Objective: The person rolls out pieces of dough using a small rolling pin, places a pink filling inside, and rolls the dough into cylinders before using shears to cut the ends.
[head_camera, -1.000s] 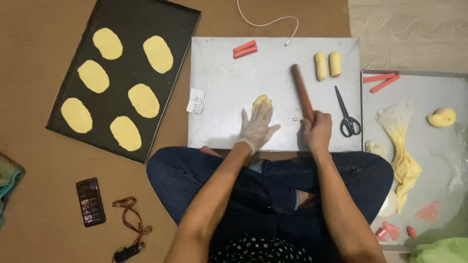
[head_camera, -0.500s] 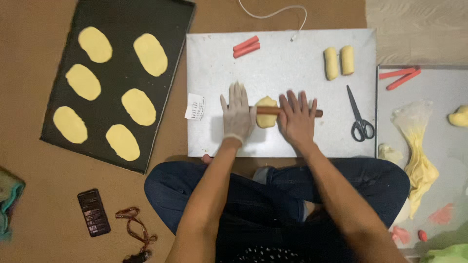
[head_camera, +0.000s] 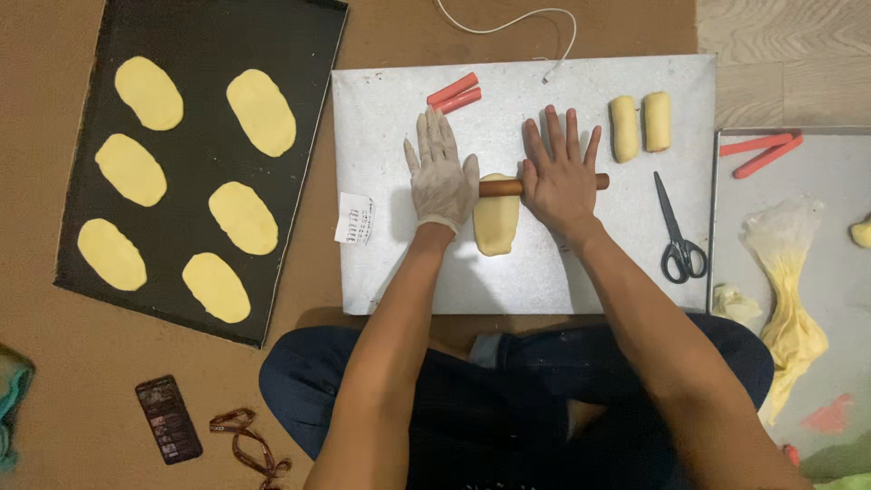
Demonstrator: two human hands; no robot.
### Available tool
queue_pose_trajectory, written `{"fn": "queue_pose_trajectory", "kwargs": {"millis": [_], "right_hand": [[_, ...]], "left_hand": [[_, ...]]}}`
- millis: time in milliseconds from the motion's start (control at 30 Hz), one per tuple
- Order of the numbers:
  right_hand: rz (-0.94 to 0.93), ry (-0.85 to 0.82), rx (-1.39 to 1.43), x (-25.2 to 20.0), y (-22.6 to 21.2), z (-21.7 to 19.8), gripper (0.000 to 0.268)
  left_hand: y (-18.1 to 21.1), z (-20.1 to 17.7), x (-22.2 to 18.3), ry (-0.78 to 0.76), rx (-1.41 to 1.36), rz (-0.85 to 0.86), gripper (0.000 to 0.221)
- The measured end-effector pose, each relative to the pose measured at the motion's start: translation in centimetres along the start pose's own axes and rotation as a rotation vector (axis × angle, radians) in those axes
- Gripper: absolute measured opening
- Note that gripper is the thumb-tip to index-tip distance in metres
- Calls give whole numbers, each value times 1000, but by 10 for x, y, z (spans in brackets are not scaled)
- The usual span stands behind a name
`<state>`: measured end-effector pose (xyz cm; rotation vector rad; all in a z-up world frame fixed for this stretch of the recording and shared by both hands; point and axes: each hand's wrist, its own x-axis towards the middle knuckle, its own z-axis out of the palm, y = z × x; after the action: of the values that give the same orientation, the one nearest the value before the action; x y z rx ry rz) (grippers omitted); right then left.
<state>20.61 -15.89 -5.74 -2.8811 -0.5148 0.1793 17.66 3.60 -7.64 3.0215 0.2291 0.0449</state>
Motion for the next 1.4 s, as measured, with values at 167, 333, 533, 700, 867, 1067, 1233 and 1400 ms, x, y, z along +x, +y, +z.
{"fn": "queue_pose_trajectory", "kwargs": {"millis": [167, 333, 533, 700, 867, 1067, 1233, 1400], "right_hand": [[21, -51, 4, 14, 2, -5, 62], [34, -73, -10, 23, 4, -8, 63], [-121, 148, 54, 31, 4, -14, 62], [-131, 156, 67, 44, 11, -10, 63], [-116, 132, 66, 58, 11, -17, 61], [-132, 326, 136, 66, 17, -21, 52], [-201, 480, 107, 16, 48, 10, 57], [-234, 228, 22, -11, 44, 11, 55]], "left_hand": [[0, -10, 14, -66, -44, -9, 83], [0, -11, 26, -104, -58, -9, 83], [2, -14, 38, -47, 127, -4, 83], [2, -13, 51, -57, 135, 4, 82], [3, -18, 66, -88, 127, 4, 81], [-7, -14, 83, 131, 23, 47, 71], [-41, 98, 45, 576, -31, 257, 46], [-42, 21, 9, 217, -3, 436, 81]]}}
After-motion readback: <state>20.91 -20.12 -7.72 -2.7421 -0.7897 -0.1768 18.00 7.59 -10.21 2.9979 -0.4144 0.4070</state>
